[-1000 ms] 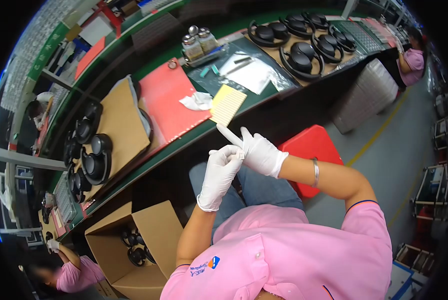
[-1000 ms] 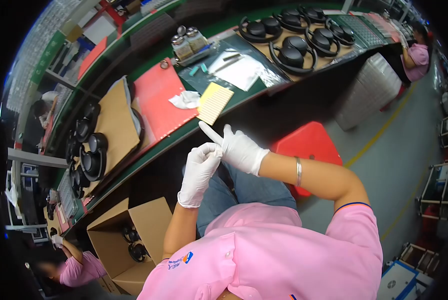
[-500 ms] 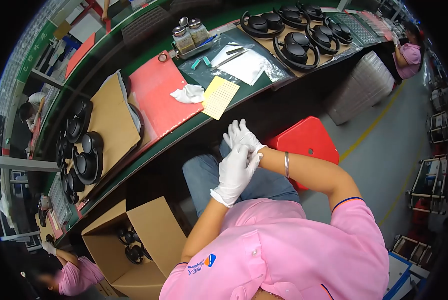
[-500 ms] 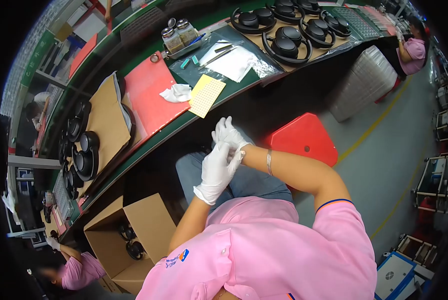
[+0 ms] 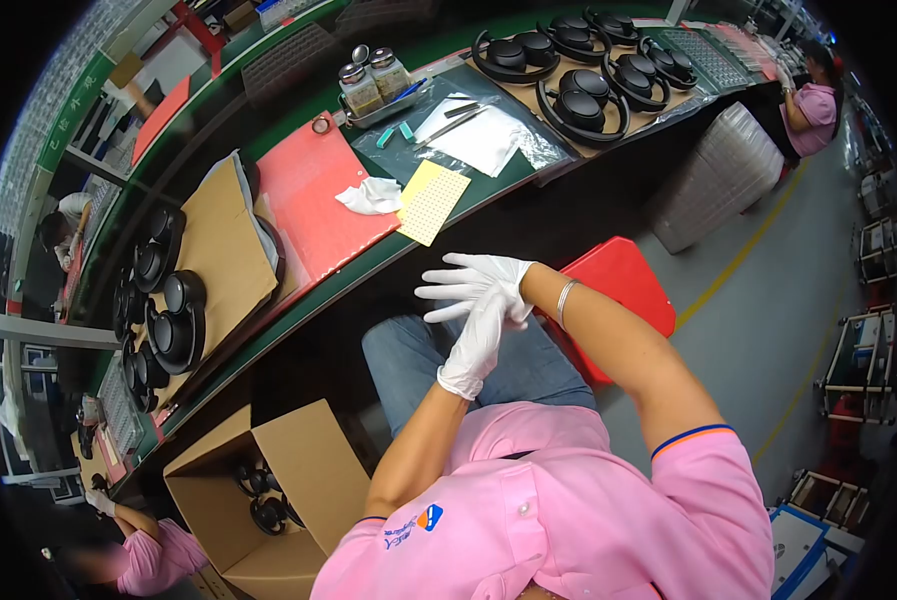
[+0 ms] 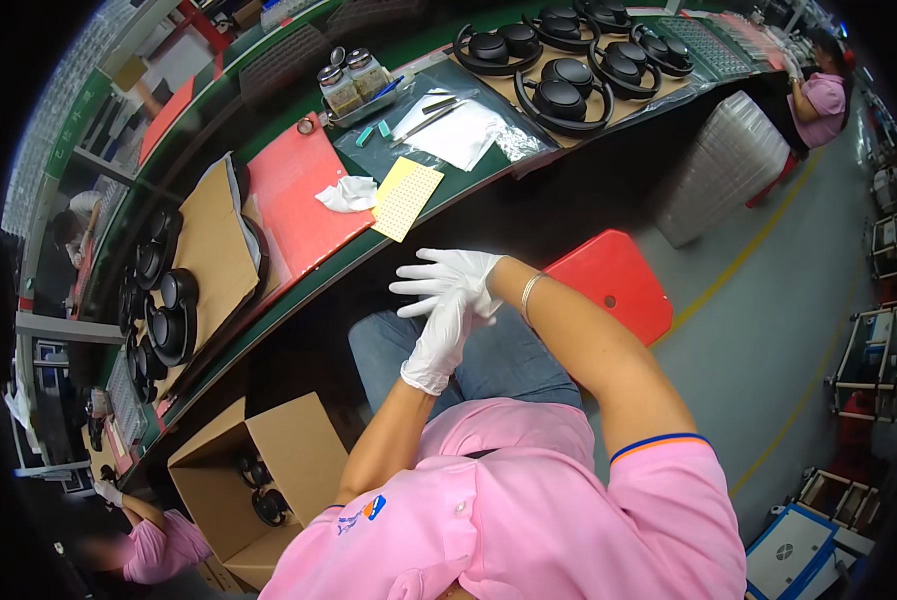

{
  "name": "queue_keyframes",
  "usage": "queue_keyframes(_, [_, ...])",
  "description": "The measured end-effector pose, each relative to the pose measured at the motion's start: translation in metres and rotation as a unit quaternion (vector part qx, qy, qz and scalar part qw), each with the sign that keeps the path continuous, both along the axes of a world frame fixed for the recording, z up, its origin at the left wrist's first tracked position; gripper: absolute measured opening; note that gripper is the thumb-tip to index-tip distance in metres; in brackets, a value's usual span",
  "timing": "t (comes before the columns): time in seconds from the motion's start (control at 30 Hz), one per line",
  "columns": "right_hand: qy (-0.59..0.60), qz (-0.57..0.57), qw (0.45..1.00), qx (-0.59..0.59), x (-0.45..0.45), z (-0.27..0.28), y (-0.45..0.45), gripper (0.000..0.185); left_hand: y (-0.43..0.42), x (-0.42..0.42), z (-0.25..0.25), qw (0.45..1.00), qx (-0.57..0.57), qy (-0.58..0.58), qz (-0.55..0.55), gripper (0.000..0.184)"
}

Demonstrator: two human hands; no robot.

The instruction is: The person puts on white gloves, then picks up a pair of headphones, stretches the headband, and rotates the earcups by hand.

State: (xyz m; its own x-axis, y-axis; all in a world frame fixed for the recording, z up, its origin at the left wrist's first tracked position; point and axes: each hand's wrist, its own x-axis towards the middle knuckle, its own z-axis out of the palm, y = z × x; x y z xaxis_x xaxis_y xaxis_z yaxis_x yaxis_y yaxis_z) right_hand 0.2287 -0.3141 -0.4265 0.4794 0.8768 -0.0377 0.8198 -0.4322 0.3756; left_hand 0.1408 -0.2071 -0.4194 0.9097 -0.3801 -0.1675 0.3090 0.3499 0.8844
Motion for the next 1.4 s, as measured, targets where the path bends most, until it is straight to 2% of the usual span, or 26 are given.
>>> queue_keyframes(0.07, [-0.215,-0.020,0.974,-0.064,-0.004,-0.024,-0.003,0.068,-0.002,-0.004,0.014,0.995,0.071,0.047,-0.043,0.014])
queue_keyframes(0.1, [-0.323,-0.029,0.941,-0.096,-0.001,-0.038,-0.005,0.068,-0.003,0.002,0.014,0.996,0.069,0.046,-0.044,0.014])
queue_keyframes(0.17, [-0.518,-0.043,0.840,-0.153,-0.005,-0.072,-0.005,0.067,-0.004,0.010,0.010,0.967,0.227,-0.104,-0.049,0.017])
queue_keyframes(0.2, [-0.611,-0.050,0.769,-0.181,-0.003,-0.086,-0.007,0.067,-0.006,0.014,0.010,0.935,0.299,-0.183,-0.050,0.018])
queue_keyframes(0.23, [-0.621,-0.052,0.760,-0.186,-0.004,-0.103,-0.006,0.067,-0.011,0.024,0.014,0.934,0.295,-0.197,-0.048,0.018])
queue_keyframes(0.27, [-0.686,0.089,0.537,-0.483,-0.025,-0.123,0.005,0.055,-0.014,0.032,0.018,0.895,0.350,-0.273,-0.045,0.017])
queue_keyframes(0.3, [-0.638,0.211,0.232,-0.703,-0.051,-0.145,0.020,0.047,-0.013,0.036,0.021,0.847,0.405,-0.342,-0.040,0.016])
queue_keyframes(0.33, [-0.484,0.291,-0.109,-0.818,-0.057,-0.148,0.030,0.042,-0.014,0.043,0.031,0.788,0.458,-0.411,-0.031,0.015])
queue_keyframes(0.37, [-0.483,0.278,-0.116,-0.823,-0.057,-0.149,0.029,0.042,-0.016,0.046,0.041,0.781,0.459,-0.423,-0.023,0.015])
queue_keyframes(0.43, [-0.589,0.122,-0.094,-0.793,-0.054,-0.144,0.024,0.041,-0.023,0.027,0.065,0.732,0.529,-0.416,-0.107,0.006])
queue_keyframes(0.47, [-0.636,0.046,-0.086,-0.766,-0.052,-0.141,0.021,0.040,-0.026,0.021,0.058,0.728,0.529,-0.424,-0.102,0.006])
queue_keyframes(0.53, [-0.720,-0.101,-0.067,-0.683,-0.047,-0.133,0.015,0.039,-0.031,0.011,0.037,0.603,0.550,-0.564,-0.125,0.004])
queue_keyframes(0.6, [-0.785,-0.242,-0.037,-0.569,-0.041,-0.123,0.010,0.038,-0.032,0.005,0.039,0.606,0.533,-0.575,-0.136,0.003])
queue_keyframes(0.63, [-0.791,-0.244,-0.038,-0.560,-0.036,-0.114,0.009,0.038,-0.033,0.004,0.042,0.612,0.512,-0.584,-0.150,0.002])
queue_keyframes(0.7, [-0.712,0.020,-0.214,-0.669,-0.026,-0.094,-0.002,0.036,-0.043,-0.006,0.050,0.623,0.492,-0.586,-0.162,0.002])
queue_keyframes(0.77, [-0.538,0.280,-0.370,-0.703,-0.016,-0.059,-0.019,0.034,-0.057,-0.016,0.073,0.583,0.447,-0.662,-0.149,0.008])
queue_keyframes(0.8, [-0.426,0.397,-0.432,-0.688,-0.015,-0.040,-0.025,0.033,-0.055,-0.023,0.085,0.584,0.449,-0.660,-0.148,0.008])
queue_keyframes(0.87, [-0.405,0.388,-0.326,-0.761,-0.025,0.033,-0.043,0.038,-0.053,-0.039,0.108,0.666,0.297,-0.679,-0.086,0.016])
queue_keyframes(0.9, [-0.401,0.265,-0.254,-0.839,-0.031,0.050,-0.057,0.043,-0.057,-0.041,0.113,0.699,0.213,-0.681,-0.050,0.020])
queue_keyframes(0.93, [-0.382,0.137,-0.172,-0.898,-0.038,0.065,-0.069,0.048,-0.057,-0.038,0.113,0.702,0.208,-0.679,-0.049,0.020])
queue_keyframes(1.0, [-0.406,-0.082,-0.023,-0.910,-0.048,0.110,-0.086,0.057,-0.050,-0.029,0.109,0.749,0.207,-0.627,0.062,0.026])
queue_keyframes(1.03, [-0.391,-0.078,-0.022,-0.917,-0.053,0.132,-0.086,0.057,-0.049,-0.028,0.106,0.767,0.205,-0.597,0.112,0.029])
queue_keyframes(1.1, [-0.403,-0.215,0.002,-0.890,-0.052,0.165,-0.070,0.061,-0.053,-0.029,0.101,0.786,0.184,-0.583,0.095,0.030])
queue_keyframes(1.27, [-0.454,-0.276,0.013,-0.847,-0.028,0.163,-0.054,0.065,-0.041,-0.010,0.096,0.819,0.177,-0.537,0.098,0.027])
queue_keyframes(1.37, [-0.493,-0.295,-0.051,-0.817,-0.020,0.159,-0.045,0.071,-0.031,-0.010,0.099,0.838,0.163,-0.514,0.087,0.022])
queue_keyframes(1.4, [-0.493,-0.295,-0.050,-0.817,-0.018,0.158,-0.041,0.071,-0.030,-0.013,0.101,0.852,0.137,-0.501,0.072,0.019])
